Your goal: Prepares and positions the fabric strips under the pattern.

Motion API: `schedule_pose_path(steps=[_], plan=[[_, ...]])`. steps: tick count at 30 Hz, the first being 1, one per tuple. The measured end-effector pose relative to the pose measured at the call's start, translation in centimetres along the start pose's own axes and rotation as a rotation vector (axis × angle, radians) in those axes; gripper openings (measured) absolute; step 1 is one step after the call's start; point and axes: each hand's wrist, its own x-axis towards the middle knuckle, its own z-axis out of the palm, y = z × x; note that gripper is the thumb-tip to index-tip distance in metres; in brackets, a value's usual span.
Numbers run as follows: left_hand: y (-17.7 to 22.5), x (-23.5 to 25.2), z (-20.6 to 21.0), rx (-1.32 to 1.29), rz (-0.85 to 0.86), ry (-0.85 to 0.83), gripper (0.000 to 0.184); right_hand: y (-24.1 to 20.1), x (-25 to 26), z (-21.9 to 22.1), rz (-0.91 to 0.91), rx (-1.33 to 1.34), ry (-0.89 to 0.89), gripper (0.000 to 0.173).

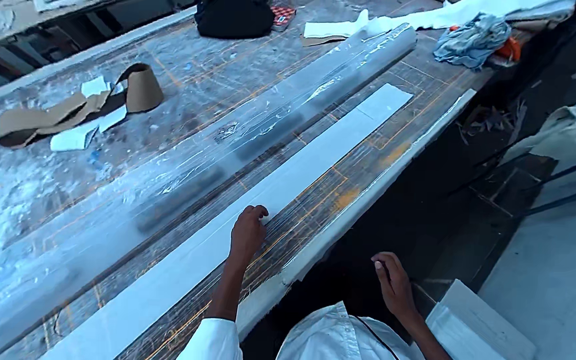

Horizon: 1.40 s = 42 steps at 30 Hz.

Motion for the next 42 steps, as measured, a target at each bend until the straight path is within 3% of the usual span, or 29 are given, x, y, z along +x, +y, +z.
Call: schedule_pose_path(steps=[3, 6, 8, 13, 15, 17, 20, 25, 30, 34, 38, 42], plan=[[3.0, 3.3, 0.5, 0.032, 0.046, -0.016, 0.032, 3.4, -1.6, -3.3, 0.112, -0.012, 0.074, 0.045], [4.2, 7.9, 0.7, 0.150, -0.067, -0.083, 0.031, 6.1, -2.8, -5.8, 0.204, 0.009, 0.137, 0.044], [5.6, 10.5, 0.5, 0.193, -0.113, -0.029, 0.026, 7.4, -3.0, -6.8, 0.257, 0.026, 0.170, 0.043], [10.1, 16.2, 2.6, 0.152, 0.141, -0.118, 0.037, 10.4, -1.0, -8.6, 0.355, 0.052, 0.182, 0.045], [11.5, 18.9, 3.5, 0.208, 0.130, -0.109, 0.036, 11.9, 1.0, -9.3, 0.351, 0.043, 0.161, 0.045], [13.5, 21.0, 4.0, 0.259, 0.079, -0.050, 0.033, 13.6, 3.4, -10.2, 0.332, 0.022, 0.142, 0.046], [16.3, 23.8, 5.6, 0.223, 0.135, -0.014, 0.030, 16.9, 7.9, -12.2, 0.316, -0.033, 0.123, 0.046], [20.4, 27.8, 7.7, 0.164, 0.102, 0.046, 0.024, 18.6, 15.7, -17.7, 0.383, -0.047, 0.138, 0.041], [26.8, 31.7, 10.4, 0.136, 0.216, -0.020, 0.028, 21.0, 23.4, -19.9, 0.340, -0.097, 0.106, 0.044], [31.0, 35.1, 10.8, 0.142, 0.236, 0.043, 0.028, 21.2, 29.9, -21.1, 0.239, -0.044, 0.067, 0.047], [34.5, 37.2, 12.7, 0.143, 0.182, -0.039, 0.038, 22.3, 36.6, -22.0, 0.121, 0.031, 0.031, 0.048], [35.9, 38.5, 14.4, 0.185, 0.233, 0.083, 0.044, 23.3, 43.7, -22.3, -0.016, 0.139, -0.074, 0.043]])
